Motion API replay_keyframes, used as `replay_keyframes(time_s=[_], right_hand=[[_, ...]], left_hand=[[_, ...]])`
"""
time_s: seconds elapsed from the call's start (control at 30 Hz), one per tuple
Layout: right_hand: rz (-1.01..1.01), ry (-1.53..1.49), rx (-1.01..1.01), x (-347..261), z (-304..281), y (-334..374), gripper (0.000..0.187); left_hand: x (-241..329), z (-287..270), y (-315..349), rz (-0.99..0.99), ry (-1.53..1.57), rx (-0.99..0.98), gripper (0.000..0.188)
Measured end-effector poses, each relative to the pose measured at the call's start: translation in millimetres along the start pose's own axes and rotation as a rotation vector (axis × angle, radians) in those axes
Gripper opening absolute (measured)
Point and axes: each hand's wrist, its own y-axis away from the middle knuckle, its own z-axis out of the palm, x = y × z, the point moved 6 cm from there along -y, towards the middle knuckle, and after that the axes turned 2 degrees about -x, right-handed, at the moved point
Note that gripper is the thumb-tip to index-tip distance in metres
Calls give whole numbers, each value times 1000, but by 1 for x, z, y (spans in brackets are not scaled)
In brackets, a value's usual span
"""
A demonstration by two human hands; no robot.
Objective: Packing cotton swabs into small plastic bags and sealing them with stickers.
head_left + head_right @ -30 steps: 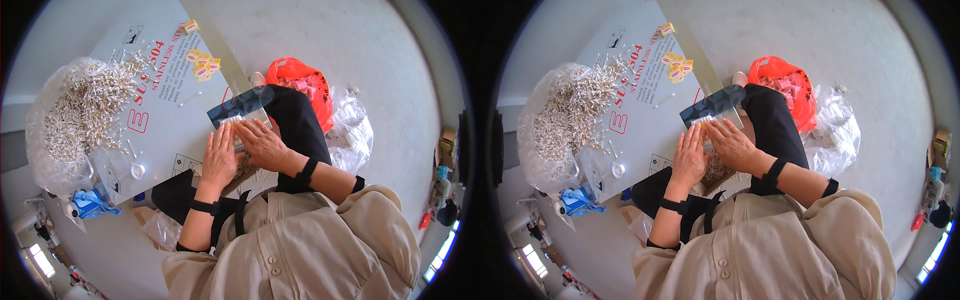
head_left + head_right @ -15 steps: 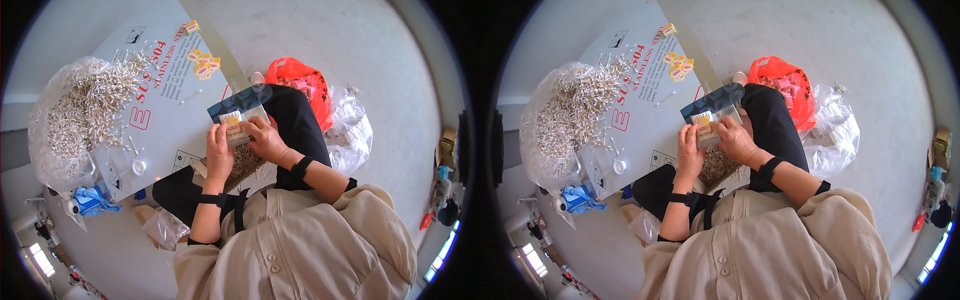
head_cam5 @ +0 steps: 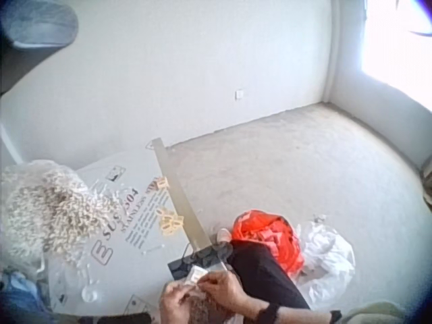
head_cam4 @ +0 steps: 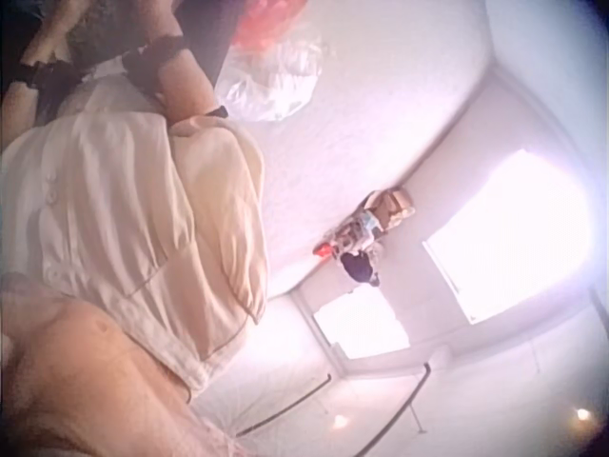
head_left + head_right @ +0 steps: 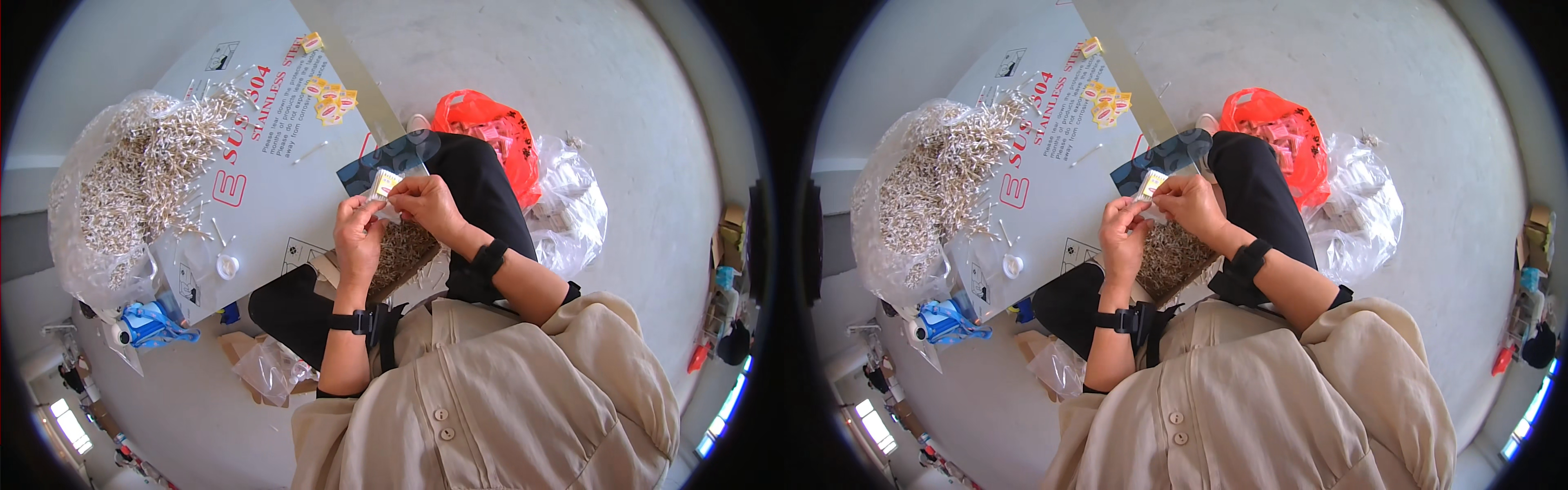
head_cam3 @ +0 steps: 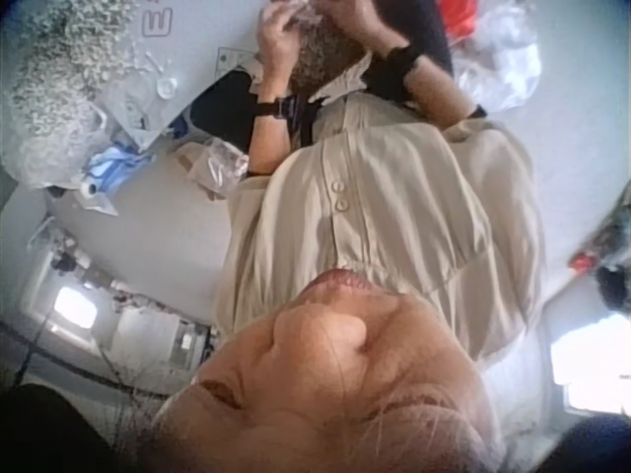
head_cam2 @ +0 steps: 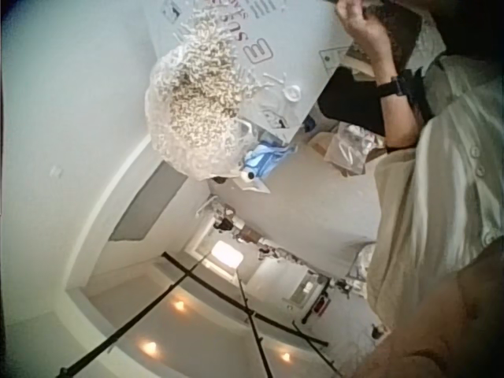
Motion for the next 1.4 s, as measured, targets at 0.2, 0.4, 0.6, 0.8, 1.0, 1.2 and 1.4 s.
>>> replay_keyframes(time_s=[0.2, 0.4, 0.6, 0.8, 1.0, 1.2, 1.4], right_hand=[[-237, 412, 18, -17, 0, 0, 26], [-724, 696, 116, -34, 8, 25, 48], [-622, 488, 1, -40, -1, 15, 30], [-474, 387, -116, -42, -5, -5, 17], [-572, 461, -82, -55, 3, -3, 12], [-696, 528, -93, -50, 5, -15, 11], [-683, 573, -135, -57, 12, -20, 11]], left_hand=[[-12, -3, -13, -58, 55, 133, 28], [-19, 7, -23, -79, 180, 158, 22], [5, -1, -27, 31, 130, 145, 21], [27, -16, -27, 247, -196, 111, 18], [21, -22, -28, 196, -152, 219, 10], [20, -23, -31, 236, -278, 119, 12], [29, -20, -40, 430, -627, 61, 13]])
